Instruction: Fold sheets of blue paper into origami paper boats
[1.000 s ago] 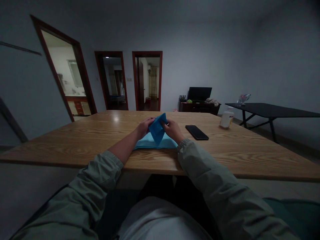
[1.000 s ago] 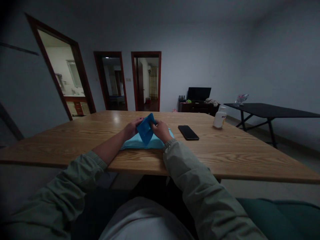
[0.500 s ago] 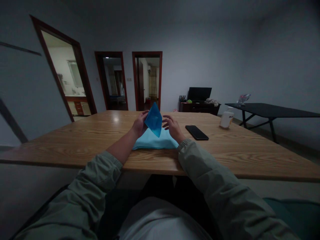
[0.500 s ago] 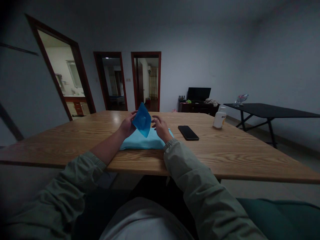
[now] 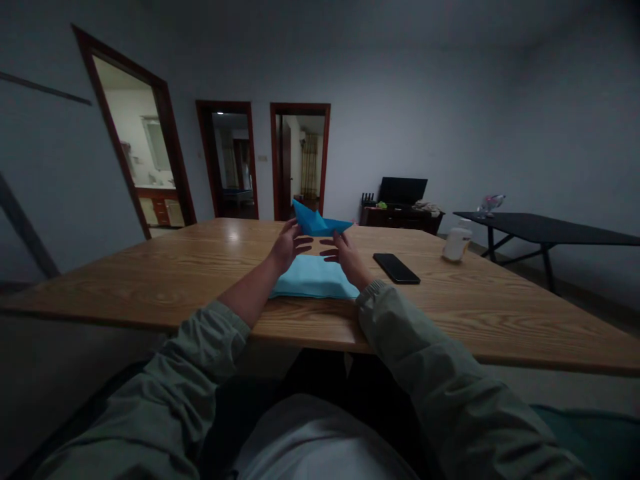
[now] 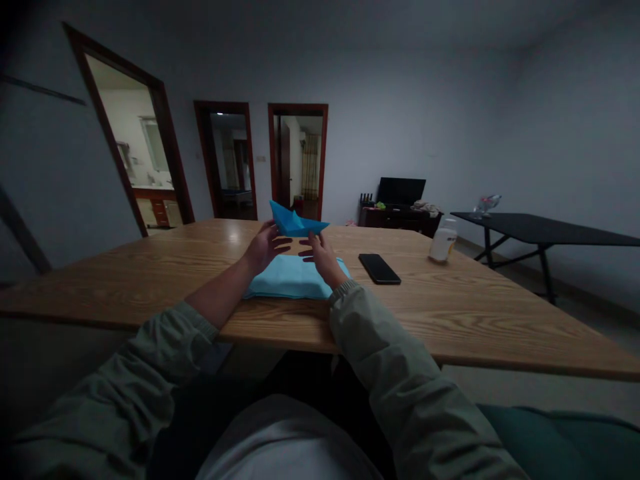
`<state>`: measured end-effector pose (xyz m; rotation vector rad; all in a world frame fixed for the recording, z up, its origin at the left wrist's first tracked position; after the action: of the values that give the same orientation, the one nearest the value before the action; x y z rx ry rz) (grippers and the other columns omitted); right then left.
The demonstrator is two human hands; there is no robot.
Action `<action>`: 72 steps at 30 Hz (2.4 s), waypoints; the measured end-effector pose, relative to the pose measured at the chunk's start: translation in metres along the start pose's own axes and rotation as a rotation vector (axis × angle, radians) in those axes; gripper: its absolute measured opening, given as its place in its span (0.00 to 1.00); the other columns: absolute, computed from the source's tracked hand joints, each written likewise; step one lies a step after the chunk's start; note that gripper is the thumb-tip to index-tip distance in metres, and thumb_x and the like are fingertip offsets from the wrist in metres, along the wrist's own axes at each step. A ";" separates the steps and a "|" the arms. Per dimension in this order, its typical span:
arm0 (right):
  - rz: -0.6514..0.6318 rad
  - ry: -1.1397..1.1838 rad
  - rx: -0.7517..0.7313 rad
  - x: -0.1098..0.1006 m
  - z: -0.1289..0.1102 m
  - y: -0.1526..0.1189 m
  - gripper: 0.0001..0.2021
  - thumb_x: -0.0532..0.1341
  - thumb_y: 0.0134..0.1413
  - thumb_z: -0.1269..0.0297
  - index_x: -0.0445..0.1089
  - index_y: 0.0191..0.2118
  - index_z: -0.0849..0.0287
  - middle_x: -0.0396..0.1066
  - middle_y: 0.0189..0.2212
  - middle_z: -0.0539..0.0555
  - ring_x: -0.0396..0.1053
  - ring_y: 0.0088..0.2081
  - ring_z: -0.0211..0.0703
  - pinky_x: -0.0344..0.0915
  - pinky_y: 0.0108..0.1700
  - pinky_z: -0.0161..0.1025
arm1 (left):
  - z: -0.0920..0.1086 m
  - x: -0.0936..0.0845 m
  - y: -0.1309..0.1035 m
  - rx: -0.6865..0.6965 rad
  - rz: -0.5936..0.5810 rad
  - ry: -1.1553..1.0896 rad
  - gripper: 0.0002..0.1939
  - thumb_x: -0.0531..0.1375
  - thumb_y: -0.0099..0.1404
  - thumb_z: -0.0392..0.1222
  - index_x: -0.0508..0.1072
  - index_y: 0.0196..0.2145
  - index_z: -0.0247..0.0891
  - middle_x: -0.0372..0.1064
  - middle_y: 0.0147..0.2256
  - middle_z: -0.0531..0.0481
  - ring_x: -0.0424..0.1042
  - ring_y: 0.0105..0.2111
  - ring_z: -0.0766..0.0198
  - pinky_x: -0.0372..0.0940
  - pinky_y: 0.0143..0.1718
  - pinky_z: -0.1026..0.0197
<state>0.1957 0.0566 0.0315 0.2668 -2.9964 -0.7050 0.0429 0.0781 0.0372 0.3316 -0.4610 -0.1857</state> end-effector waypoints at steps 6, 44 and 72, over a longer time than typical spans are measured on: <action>0.035 0.060 0.052 -0.009 0.002 0.001 0.24 0.45 0.64 0.42 0.58 0.53 0.55 0.73 0.43 0.59 0.74 0.31 0.44 0.70 0.33 0.39 | -0.008 -0.004 0.001 -0.080 -0.050 0.102 0.22 0.57 0.61 0.61 0.66 0.46 0.45 0.70 0.40 0.47 0.76 0.31 0.57 0.67 0.32 0.56; 0.070 -0.699 -0.403 0.003 -0.036 -0.011 0.09 0.56 0.60 0.63 0.72 0.40 0.58 0.74 0.34 0.56 0.71 0.35 0.47 0.64 0.36 0.37 | -0.003 0.025 -0.017 -0.047 -0.221 0.091 0.22 0.68 0.56 0.47 0.71 0.47 0.40 0.72 0.36 0.50 0.72 0.32 0.65 0.66 0.34 0.62; 0.079 -0.778 -0.425 0.005 -0.032 -0.008 0.08 0.58 0.60 0.65 0.74 0.37 0.60 0.75 0.32 0.57 0.72 0.33 0.48 0.62 0.34 0.37 | 0.012 0.015 -0.010 0.205 -0.084 0.400 0.22 0.69 0.51 0.51 0.74 0.40 0.35 0.73 0.38 0.46 0.71 0.38 0.61 0.65 0.42 0.58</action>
<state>0.1948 0.0349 0.0562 -0.2003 -3.3527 -1.7405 0.0497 0.0619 0.0498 0.5764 -0.0690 -0.1494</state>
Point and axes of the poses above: each hand's wrist, its own y-axis towards the middle knuckle, its own x-axis out of the palm, z = x × y, the point moved 9 cm from there along y, towards the middle knuckle
